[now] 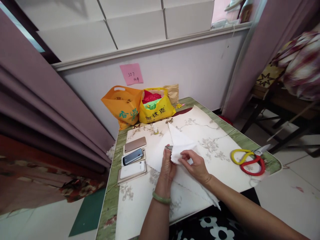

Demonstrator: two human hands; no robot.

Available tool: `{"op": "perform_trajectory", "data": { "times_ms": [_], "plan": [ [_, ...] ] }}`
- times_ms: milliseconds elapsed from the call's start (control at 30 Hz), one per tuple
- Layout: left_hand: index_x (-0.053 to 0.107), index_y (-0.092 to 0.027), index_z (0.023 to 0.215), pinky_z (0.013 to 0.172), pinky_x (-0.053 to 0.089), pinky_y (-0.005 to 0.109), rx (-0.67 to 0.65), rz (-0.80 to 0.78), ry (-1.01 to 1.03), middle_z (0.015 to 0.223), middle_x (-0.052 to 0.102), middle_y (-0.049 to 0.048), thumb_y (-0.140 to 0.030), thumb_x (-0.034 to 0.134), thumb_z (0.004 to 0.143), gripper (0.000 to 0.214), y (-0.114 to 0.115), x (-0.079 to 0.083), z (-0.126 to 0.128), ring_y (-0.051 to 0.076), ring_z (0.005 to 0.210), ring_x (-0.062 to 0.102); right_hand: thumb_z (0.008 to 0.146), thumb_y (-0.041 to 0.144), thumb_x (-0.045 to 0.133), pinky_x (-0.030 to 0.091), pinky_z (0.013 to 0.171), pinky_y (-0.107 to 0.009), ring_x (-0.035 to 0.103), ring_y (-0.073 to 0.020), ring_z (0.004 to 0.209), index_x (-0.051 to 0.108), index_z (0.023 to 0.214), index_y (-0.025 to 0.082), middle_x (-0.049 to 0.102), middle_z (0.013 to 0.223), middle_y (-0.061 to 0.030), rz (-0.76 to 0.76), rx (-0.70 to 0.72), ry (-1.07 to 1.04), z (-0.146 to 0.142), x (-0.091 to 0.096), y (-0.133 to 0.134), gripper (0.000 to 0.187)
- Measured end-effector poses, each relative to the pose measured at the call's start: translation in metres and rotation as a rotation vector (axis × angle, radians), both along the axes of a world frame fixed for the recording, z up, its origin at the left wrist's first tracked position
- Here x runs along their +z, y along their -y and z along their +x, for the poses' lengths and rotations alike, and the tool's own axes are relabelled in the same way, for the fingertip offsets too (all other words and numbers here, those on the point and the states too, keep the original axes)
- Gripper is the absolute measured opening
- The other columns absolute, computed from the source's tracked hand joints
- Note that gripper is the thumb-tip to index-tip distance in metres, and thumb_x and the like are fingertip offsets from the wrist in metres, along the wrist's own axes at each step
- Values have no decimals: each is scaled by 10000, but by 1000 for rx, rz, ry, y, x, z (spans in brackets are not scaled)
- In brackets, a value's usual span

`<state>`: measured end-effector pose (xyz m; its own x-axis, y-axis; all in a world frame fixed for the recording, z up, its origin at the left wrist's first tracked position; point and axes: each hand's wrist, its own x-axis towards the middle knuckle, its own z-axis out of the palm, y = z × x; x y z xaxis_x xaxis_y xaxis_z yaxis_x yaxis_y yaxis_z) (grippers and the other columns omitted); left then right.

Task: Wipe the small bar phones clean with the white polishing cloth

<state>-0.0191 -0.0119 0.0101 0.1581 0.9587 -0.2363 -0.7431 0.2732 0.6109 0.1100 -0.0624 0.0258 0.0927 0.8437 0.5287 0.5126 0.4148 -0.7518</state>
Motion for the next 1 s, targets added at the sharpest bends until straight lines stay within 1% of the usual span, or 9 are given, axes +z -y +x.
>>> {"op": "perform_trajectory", "data": {
  "times_ms": [100, 267, 400, 533, 667, 767, 867, 933, 1000],
  "plan": [
    [600, -223, 1083, 843, 472, 288, -11, 0, 17, 1060, 663, 20, -431, 754, 726, 441, 0, 0, 0, 154, 928, 634, 865, 420, 605, 510, 636, -270, 564, -134, 625, 652, 1016, 225, 613, 764, -10, -72, -33, -58, 4, -2, -3, 251],
    [573, -232, 1108, 788, 474, 282, -46, 46, -27, 1012, 660, 15, -417, 755, 724, 463, 0, 2, 0, 158, 881, 633, 780, 475, 698, 477, 614, -268, 514, -120, 591, 712, 960, 234, 589, 780, -14, -149, 14, -156, 8, -1, -12, 302],
    [566, -239, 1116, 739, 466, 238, 3, 21, -21, 939, 640, -19, -384, 761, 720, 465, -3, 1, 1, 123, 815, 617, 677, 508, 770, 438, 563, -254, 464, -114, 560, 729, 874, 223, 535, 692, 16, -263, 18, -292, 2, 3, -18, 349],
    [523, -279, 1204, 781, 473, 256, 5, 36, -73, 988, 639, -12, -334, 758, 728, 534, -1, -1, 3, 133, 850, 622, 614, 513, 800, 432, 535, -236, 455, -101, 542, 722, 860, 205, 531, 667, 32, -396, 19, -400, 3, 0, -19, 402],
    [513, -297, 1221, 794, 478, 254, -25, 38, -110, 1021, 638, -4, -312, 763, 727, 554, 1, -1, 3, 129, 870, 615, 650, 516, 776, 486, 597, -265, 524, -120, 604, 735, 893, 203, 602, 783, -13, -353, 59, -382, 12, -7, -17, 399],
    [543, -284, 1160, 739, 475, 212, -24, 51, -70, 973, 630, -12, -305, 760, 739, 474, -1, 0, 2, 98, 812, 598, 721, 505, 725, 518, 703, -306, 606, -172, 766, 745, 933, 211, 648, 887, -55, -276, 148, -396, 19, -10, -17, 363],
    [558, -267, 1110, 721, 477, 201, -18, 45, -10, 951, 621, -15, -312, 760, 743, 422, -2, 1, 0, 80, 777, 589, 754, 491, 701, 511, 798, -347, 626, -203, 880, 744, 957, 211, 679, 936, -72, -261, 223, -426, 23, -11, -19, 349],
    [559, -261, 1105, 719, 480, 202, -21, 40, -13, 950, 620, -12, -311, 762, 741, 420, -1, 2, 1, 81, 777, 592, 726, 494, 723, 509, 774, -342, 628, -197, 840, 736, 936, 196, 681, 914, -67, -293, 223, -449, 23, -11, -21, 365],
    [544, -267, 1138, 714, 481, 207, -23, 52, -51, 971, 623, -6, -304, 759, 743, 452, 0, 3, 2, 93, 800, 601, 675, 508, 756, 500, 670, -303, 603, -165, 709, 717, 895, 175, 659, 804, -37, -368, 184, -466, 20, -11, -23, 401]
  ]
}}
